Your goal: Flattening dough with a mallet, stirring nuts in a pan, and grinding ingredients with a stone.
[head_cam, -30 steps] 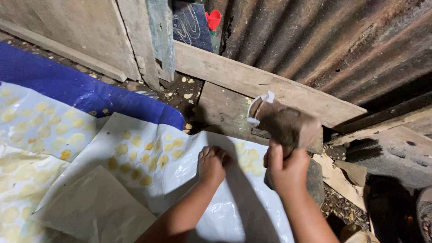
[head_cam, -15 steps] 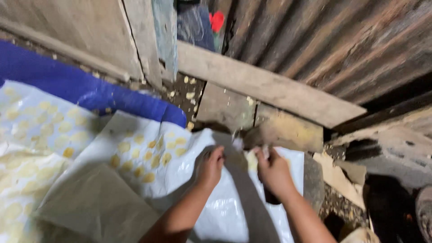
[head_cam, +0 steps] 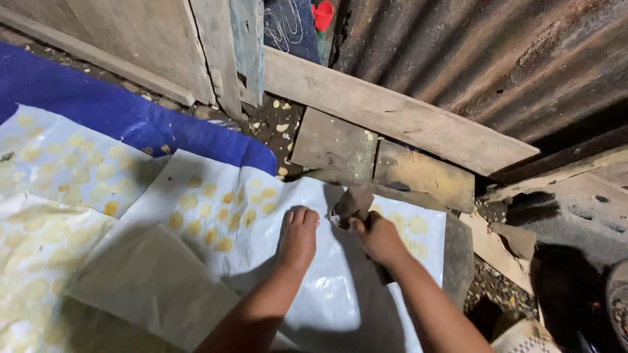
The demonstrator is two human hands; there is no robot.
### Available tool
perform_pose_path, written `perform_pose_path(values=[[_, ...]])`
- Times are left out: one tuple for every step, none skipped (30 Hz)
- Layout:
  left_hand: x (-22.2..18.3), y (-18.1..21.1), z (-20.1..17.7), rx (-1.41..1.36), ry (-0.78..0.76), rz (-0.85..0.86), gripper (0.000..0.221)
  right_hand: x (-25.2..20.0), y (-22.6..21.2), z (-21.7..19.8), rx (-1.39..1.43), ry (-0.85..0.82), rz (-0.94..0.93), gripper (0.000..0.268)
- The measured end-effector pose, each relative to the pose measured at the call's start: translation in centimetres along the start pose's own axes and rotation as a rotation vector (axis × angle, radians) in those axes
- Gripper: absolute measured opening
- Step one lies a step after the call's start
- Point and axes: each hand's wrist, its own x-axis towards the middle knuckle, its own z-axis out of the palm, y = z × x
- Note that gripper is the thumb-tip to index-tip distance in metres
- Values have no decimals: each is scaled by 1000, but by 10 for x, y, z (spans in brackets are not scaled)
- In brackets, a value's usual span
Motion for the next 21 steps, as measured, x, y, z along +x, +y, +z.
perform_pose_path(values=[[6, -3, 6, 27, 22, 10, 21, 4, -9, -22, 13, 19, -52, 63], [12, -9, 1, 27, 44, 18, 21, -1, -21, -35, 11, 39, -64, 63], [19, -16, -3, -9, 35, 54, 23, -6, -33, -47, 52, 90, -44, 61], [0, -19, -13, -49, -14, 70, 27, -26, -38, -46, 94, 104, -1, 59], [0, -18, -19, -53, -32, 60, 27, -27, -39, -35, 91, 86, 10, 59], [5, -18, -24, -31, -17, 92, 20, -26, -41, -26, 106, 95, 9, 58], [10, -18, -31, -9, -3, 125, 15, -25, -43, -18, 120, 104, 9, 57], [14, -16, -22, -7, 15, 132, 15, -15, -28, -3, 119, 120, -3, 57], [18, -14, -13, -115, 9, 40, 16, -5, -13, 11, 72, 164, -46, 47], [18, -13, -6, -222, -2, -55, 21, 5, 2, 27, 26, 201, -88, 39], [33, -17, 2, -218, 11, -51, 21, 10, -11, 7, 26, 211, -98, 39], [36, -17, 10, -206, -58, -51, 26, 6, -17, -8, 103, 113, -24, 40], [39, -17, 19, -194, -127, -51, 33, 3, -24, -23, 179, 17, 51, 42], [45, -17, 32, -196, -128, -55, 33, 0, -25, -33, 176, 14, 52, 42], [51, -16, 45, -202, -91, -102, 22, -2, -26, -43, 201, 109, 47, 57], [57, -15, 58, -208, -56, -147, 16, -5, -27, -53, 229, 205, 44, 75], [64, -14, 62, -208, -59, -148, 16, -17, -43, -72, 229, 203, 47, 75], [70, -12, 66, -191, -175, -187, 40, -29, -60, -90, 369, 285, -41, 50], [76, -10, 69, -174, -291, -225, 65, -41, -76, -109, 507, 367, -130, 26], [77, -7, 60, -172, -295, -222, 65, -32, -71, -99, 511, 368, -127, 26], [78, -4, 49, -221, -213, -185, 62, -22, -66, -89, 552, 497, -274, 22]])
